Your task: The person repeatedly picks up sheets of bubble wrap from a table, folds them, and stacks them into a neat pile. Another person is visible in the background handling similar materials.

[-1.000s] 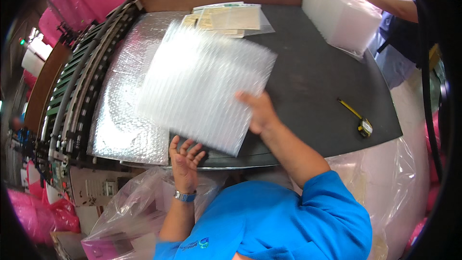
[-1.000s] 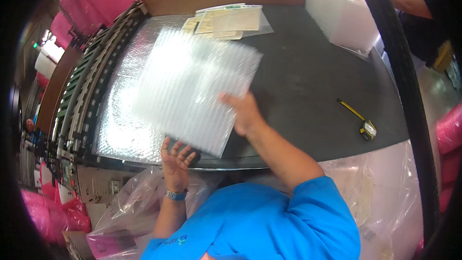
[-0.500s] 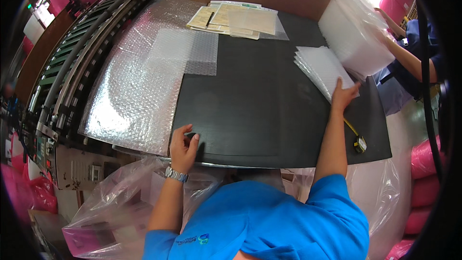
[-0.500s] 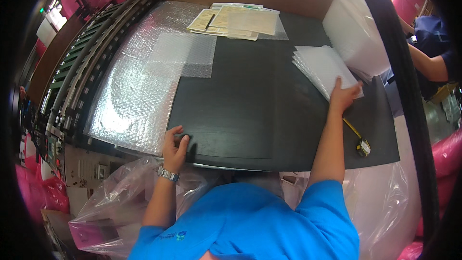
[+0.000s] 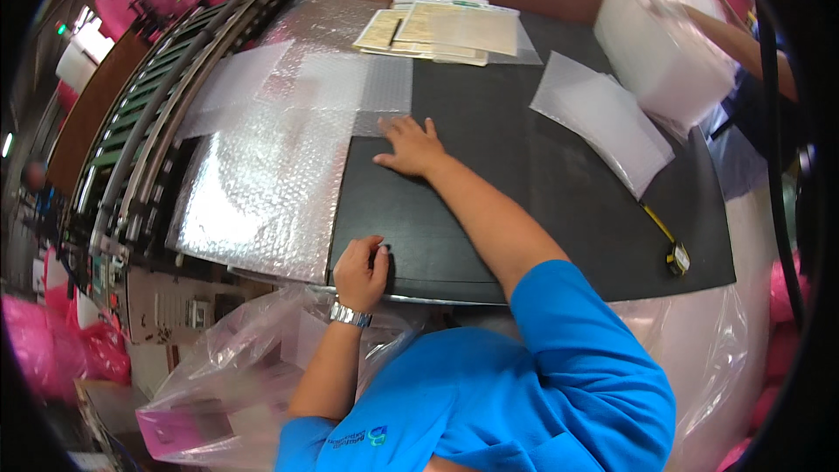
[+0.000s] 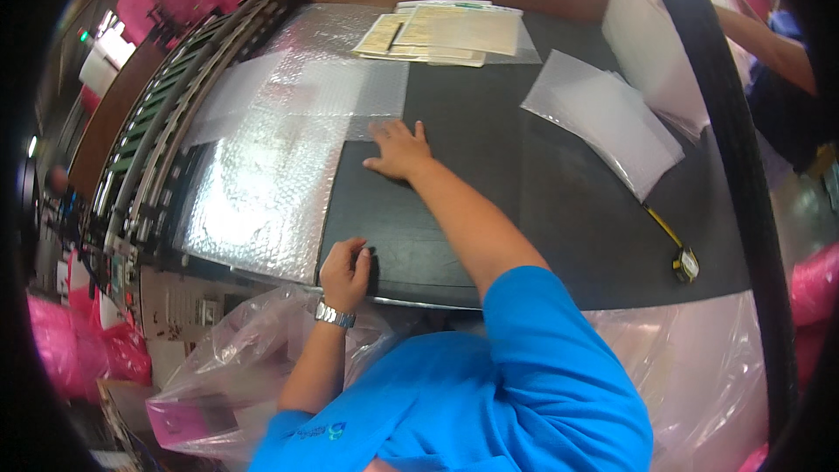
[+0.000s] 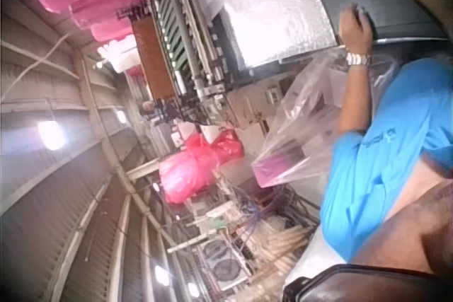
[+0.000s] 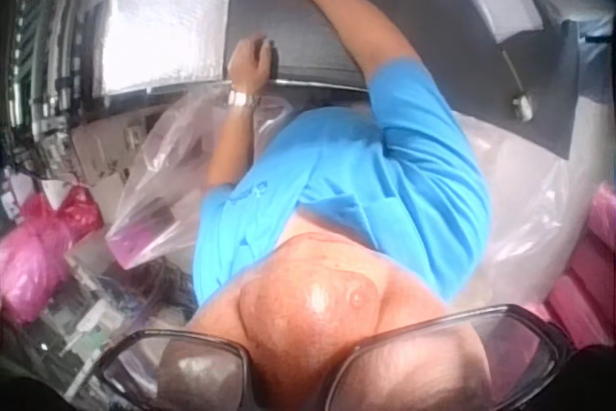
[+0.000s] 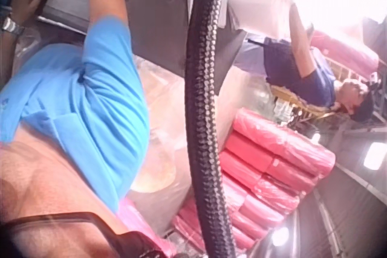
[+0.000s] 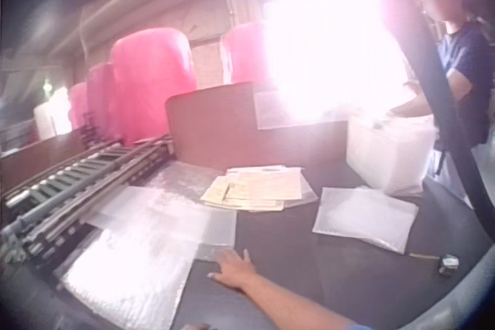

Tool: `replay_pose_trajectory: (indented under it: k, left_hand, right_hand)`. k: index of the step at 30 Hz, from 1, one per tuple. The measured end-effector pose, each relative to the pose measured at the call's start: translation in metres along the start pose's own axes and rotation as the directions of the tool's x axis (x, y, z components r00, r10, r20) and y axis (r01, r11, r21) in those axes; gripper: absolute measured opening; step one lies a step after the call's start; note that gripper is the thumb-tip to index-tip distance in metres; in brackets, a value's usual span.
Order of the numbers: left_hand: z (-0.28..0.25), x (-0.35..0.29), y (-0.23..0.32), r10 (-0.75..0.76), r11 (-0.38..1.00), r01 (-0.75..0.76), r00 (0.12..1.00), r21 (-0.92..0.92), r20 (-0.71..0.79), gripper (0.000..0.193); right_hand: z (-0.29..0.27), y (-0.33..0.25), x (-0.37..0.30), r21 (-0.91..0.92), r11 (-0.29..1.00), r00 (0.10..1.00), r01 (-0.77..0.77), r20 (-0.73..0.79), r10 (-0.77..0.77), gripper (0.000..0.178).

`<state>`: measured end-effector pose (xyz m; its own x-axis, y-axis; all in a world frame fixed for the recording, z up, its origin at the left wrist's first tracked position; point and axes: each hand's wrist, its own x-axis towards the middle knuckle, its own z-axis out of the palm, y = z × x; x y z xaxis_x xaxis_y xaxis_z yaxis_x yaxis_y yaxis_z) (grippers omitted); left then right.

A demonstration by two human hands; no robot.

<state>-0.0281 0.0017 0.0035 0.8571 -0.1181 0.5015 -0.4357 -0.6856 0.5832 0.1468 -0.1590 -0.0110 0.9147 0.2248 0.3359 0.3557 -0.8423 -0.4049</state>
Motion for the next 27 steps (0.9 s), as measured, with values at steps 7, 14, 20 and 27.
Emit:
replay_pose_trajectory:
  k: [7, 14, 20, 27]
  left_hand:
    - [0.003, -0.004, -0.003, 0.004, 1.000, -0.004, 1.000, -0.019, -0.006, 0.012]
    - [-0.009, 0.007, -0.008, -0.078, 0.983, 0.071, 0.996, -0.168, -0.038, 0.014]
    - [-0.010, 0.078, -0.026, 0.123, 0.950, -0.090, 0.988, 0.298, -0.097, 0.036]
    - [0.031, 0.093, -0.058, -0.209, 0.719, 0.061, 0.969, 0.692, 0.131, 0.045]
  right_hand:
    - [-0.020, -0.009, -0.029, -0.025, 0.999, 0.999, -0.028, -0.024, 0.028, 0.030]
    - [-0.055, 0.021, -0.071, 0.099, 0.993, 0.998, -0.064, -0.019, 0.066, 0.035]
    - [-0.058, 0.035, -0.091, 0.229, 0.959, 0.984, -0.166, -0.023, 0.176, 0.048]
    - [-0.061, 0.027, -0.085, 0.302, 0.923, 0.938, -0.239, -0.175, 0.300, 0.065]
